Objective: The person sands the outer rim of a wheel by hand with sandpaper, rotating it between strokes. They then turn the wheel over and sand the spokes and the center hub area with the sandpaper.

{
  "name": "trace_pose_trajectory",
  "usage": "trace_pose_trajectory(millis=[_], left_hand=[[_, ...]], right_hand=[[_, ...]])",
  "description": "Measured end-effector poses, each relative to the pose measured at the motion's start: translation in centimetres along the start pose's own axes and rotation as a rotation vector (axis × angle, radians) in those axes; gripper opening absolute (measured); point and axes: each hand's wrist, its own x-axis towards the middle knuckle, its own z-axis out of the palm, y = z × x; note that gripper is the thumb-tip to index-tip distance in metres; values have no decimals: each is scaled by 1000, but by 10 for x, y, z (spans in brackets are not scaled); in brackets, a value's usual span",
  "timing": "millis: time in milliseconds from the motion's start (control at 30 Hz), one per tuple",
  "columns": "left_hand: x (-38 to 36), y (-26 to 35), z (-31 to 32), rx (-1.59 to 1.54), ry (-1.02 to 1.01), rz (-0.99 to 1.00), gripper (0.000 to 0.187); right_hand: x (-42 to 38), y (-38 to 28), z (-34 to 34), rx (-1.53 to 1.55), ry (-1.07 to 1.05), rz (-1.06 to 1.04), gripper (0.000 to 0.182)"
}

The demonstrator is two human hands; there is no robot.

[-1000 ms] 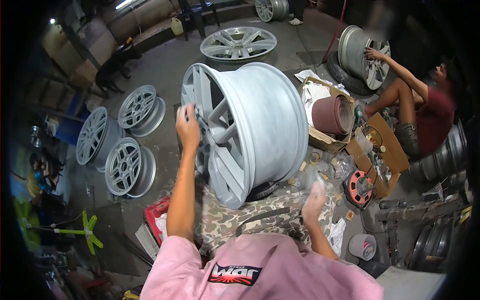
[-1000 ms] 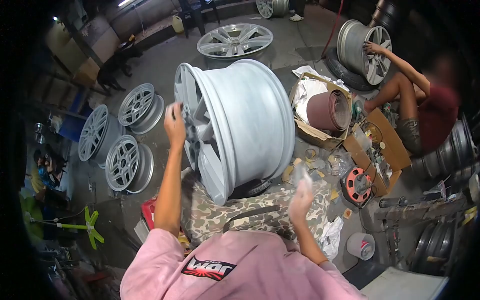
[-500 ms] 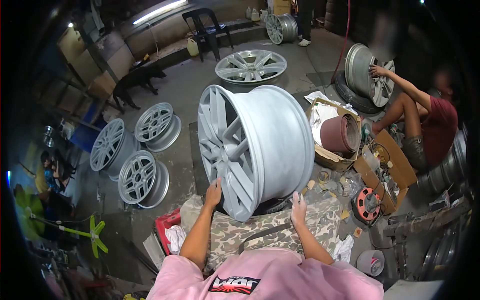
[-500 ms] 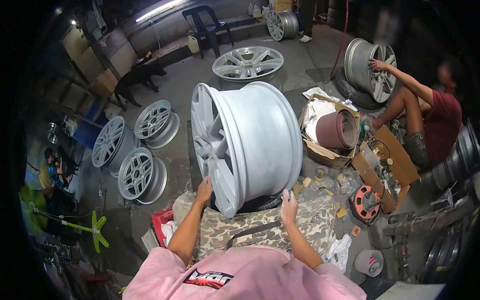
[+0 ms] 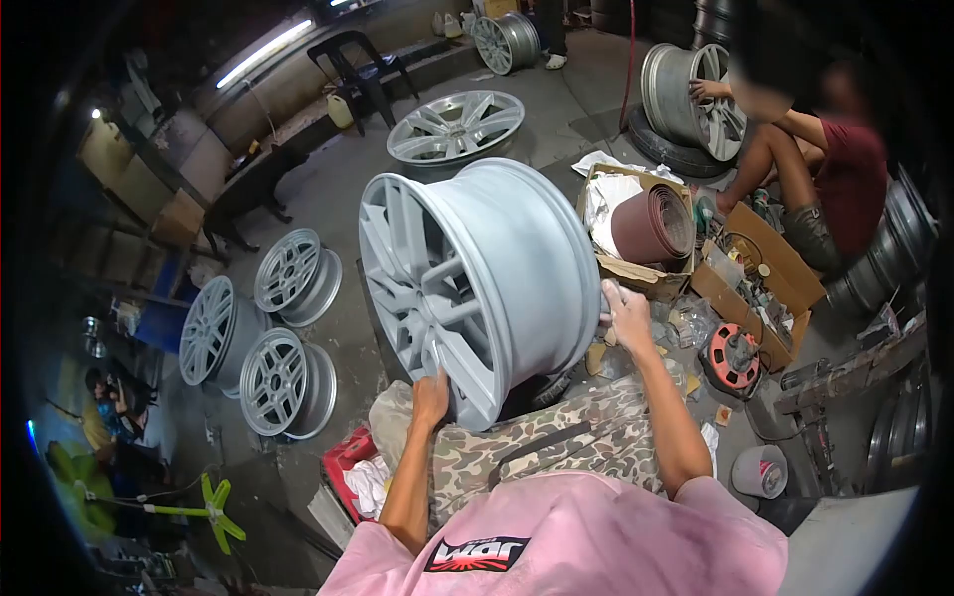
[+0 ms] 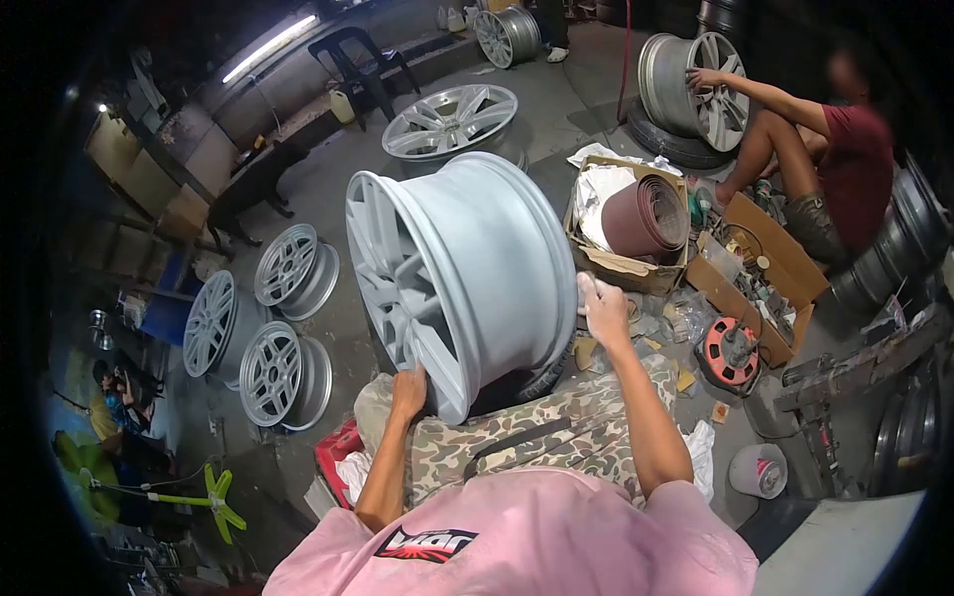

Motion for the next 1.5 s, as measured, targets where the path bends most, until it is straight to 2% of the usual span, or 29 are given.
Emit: trace_pose_trajectory(millis=[67,133,200,233,267,300,367,433,500,533,567,633,700,733,800,833,867,900,967,1033,1067,1100,1167,1200,1233,1300,1333,1433,1500], left_hand=[[-7,0,-1,-44,-17,-4,64],[-7,6,-12,-78,-36,-1,66],[-9,11,-39,-93,-240,26,60],[-10,21,-56,-85,-248,15,60],[-4,36,-74,-328,-246,-82,55],[4,51,-94,-569,-235,-175,51],[29,66,-150,-305,-140,170,45],[59,68,-183,-330,-7,249,44],[90,90,-200,-453,69,234,42],[104,109,-206,-424,133,258,41],[118,129,-209,-394,196,282,40],[151,153,-202,-334,405,400,41],[184,157,-198,-277,484,418,41],[195,156,-193,-227,554,431,42],[203,166,-187,-251,620,397,44],[205,168,-185,-233,663,402,44],[208,170,-183,-252,687,401,44],[214,170,-180,-268,714,400,44],[227,175,-174,-420,729,259,51],[237,176,-168,-513,685,70,61],[239,170,-164,-501,679,67,61],[248,158,-161,-618,561,33,67],[269,130,-155,-732,382,-104,83],[261,129,-149,-837,363,-99,83],[256,135,-142,-954,344,-86,83],[250,139,-138,-924,354,-30,83],[252,132,-138,-883,364,15,84],[246,141,-142,-705,388,-26,86],[230,158,-144,-768,347,-39,85]], right_hand=[[-10,-45,1,-42,-9,-15,42],[-30,-50,17,-61,243,-368,34],[-60,-61,43,-108,296,-663,30],[-75,-56,58,-96,200,-719,31],[-78,-50,68,-289,116,-946,32],[-80,-52,81,-247,42,-956,37],[-47,-82,95,-173,105,-1042,39],[7,-133,100,-158,-78,-977,40],[77,-176,128,-10,-296,-976,33],[112,-189,155,-1,-380,-872,34],[149,-198,182,-102,-435,-962,36],[169,-215,206,-199,-487,-1054,37],[165,-222,208,-239,-559,-866,36],[142,-219,194,-111,-500,-648,34],[79,-186,150,-31,-241,-818,32],[30,-175,121,125,-193,-737,33],[-5,-141,111,46,-48,-867,39],[-42,-111,103,11,21,-897,43],[-113,-37,100,-137,23,-861,44],[-158,-5,87,-168,-131,-782,38],[-180,24,84,-124,-256,-600,36],[-186,46,88,-82,-378,-434,35],[-167,18,76,71,-71,-489,35],[-158,-19,59,33,-14,-546,36],[-156,-35,57,50,-35,-569,36],[-147,-50,74,119,-54,-793,36],[-142,-56,84,6,-55,-878,38],[-97,-90,99,16,70,-965,38],[-39,-135,107,135,-22,-949,37]])
